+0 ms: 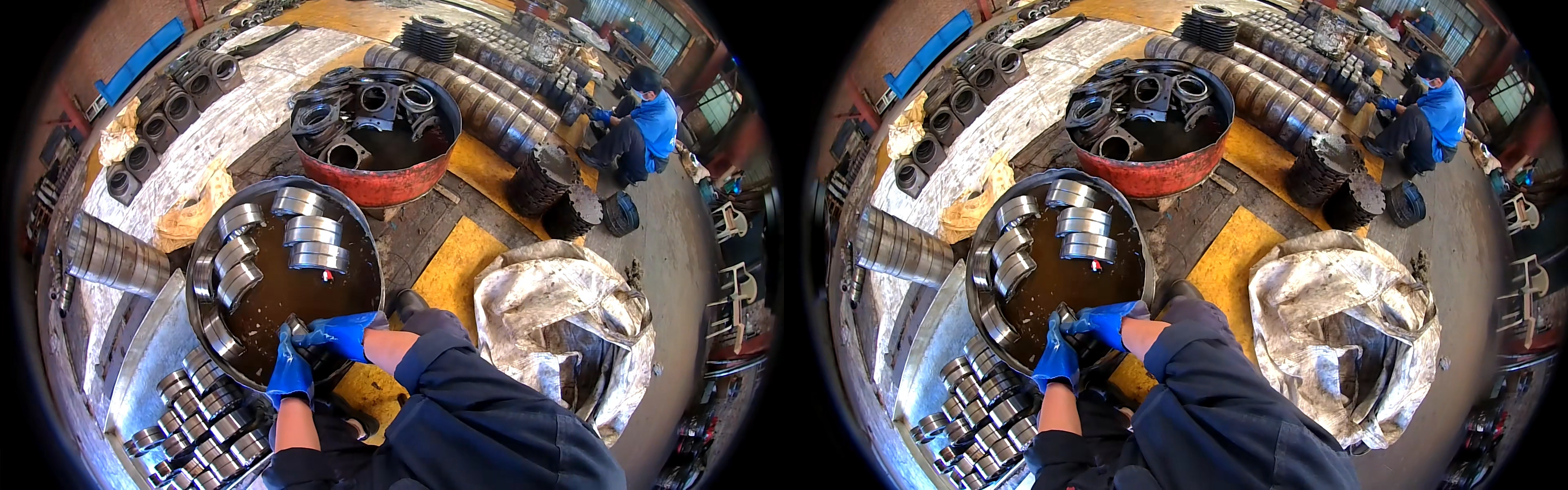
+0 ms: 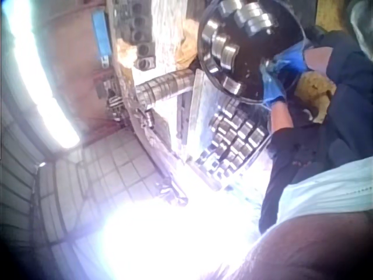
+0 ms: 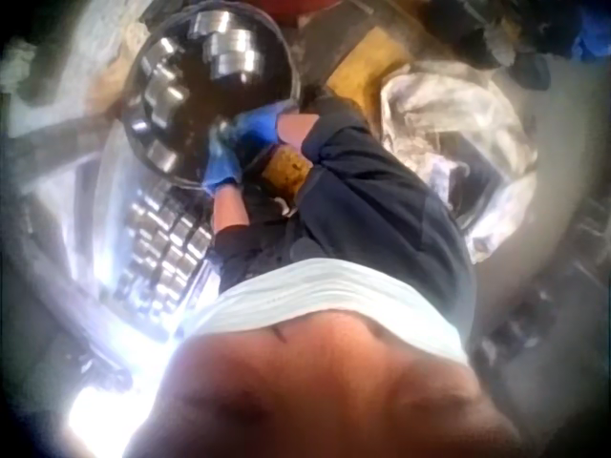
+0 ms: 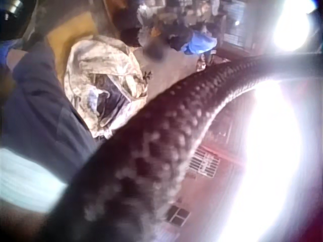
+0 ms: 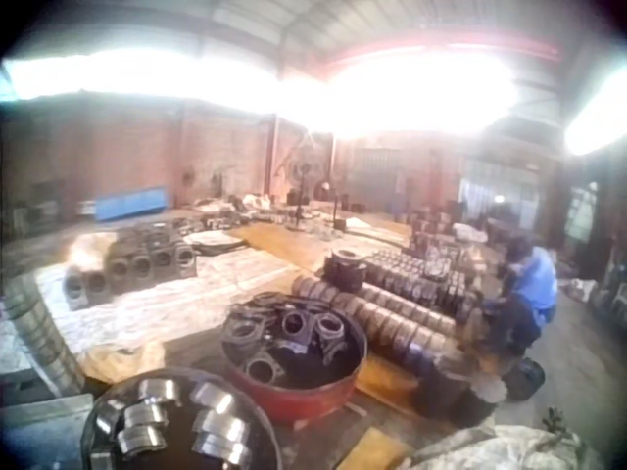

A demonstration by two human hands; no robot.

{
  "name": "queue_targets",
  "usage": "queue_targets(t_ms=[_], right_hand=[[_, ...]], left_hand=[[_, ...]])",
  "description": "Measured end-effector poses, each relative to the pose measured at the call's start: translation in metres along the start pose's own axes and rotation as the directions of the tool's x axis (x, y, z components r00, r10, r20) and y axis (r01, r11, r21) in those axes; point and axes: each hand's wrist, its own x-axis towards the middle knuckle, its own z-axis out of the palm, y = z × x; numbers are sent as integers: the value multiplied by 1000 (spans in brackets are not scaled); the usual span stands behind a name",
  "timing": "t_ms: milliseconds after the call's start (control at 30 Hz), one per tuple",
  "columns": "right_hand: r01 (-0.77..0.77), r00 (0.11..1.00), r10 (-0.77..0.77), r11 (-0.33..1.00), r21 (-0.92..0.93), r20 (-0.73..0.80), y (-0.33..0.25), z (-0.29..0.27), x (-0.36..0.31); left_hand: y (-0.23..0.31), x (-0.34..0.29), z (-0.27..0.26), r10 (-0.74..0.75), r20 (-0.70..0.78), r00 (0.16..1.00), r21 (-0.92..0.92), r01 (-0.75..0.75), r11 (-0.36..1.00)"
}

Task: The person cleans metal bearings by dipping them into a basin of fluid and scrubbing them with a small brush while wearing blue gloves.

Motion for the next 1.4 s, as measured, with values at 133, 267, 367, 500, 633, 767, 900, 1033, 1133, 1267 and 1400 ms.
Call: queue_targets(t_ms=[133,267,367,500,633,767,900,1033,1133,1267,1400], right_hand=[[6,1000,-9,994,-109,-25,-21,9,-2],[10,992,-29,988,-157,-123,-48,17,-14],[263,961,-249,958,114,-119,-57,21,-21],[319,919,-356,924,-210,-171,-51,25,4],[99,928,-272,840,-534,-256,-71,27,2],[136,921,-343,723,-677,-182,-99,38,-1],[87,797,-516,611,-787,-312,-80,39,-7],[6,821,-482,543,-840,-306,-81,34,-10],[-17,904,-357,522,-853,-236,-108,43,-14],[-63,934,-260,556,-829,-245,-105,41,-19],[-27,931,-246,689,-724,-269,-106,33,-22]], left_hand=[[1,9,-11,0,1,1000,-78,0,997],[1,17,-12,-8,34,999,-151,13,988],[3,26,-14,-13,77,997,-240,31,970],[-8,93,-48,116,251,961,-473,17,881],[-8,95,-44,226,253,941,-573,-43,818],[-19,143,-93,496,8,868,-478,-432,765],[-29,124,-70,609,-86,789,-274,-606,747],[-10,73,-24,552,-165,817,-359,-572,738],[-1,62,-46,612,77,787,-598,-455,660],[-3,57,-35,536,13,844,-625,-412,663],[-3,57,-32,519,-116,847,-455,-510,730]])
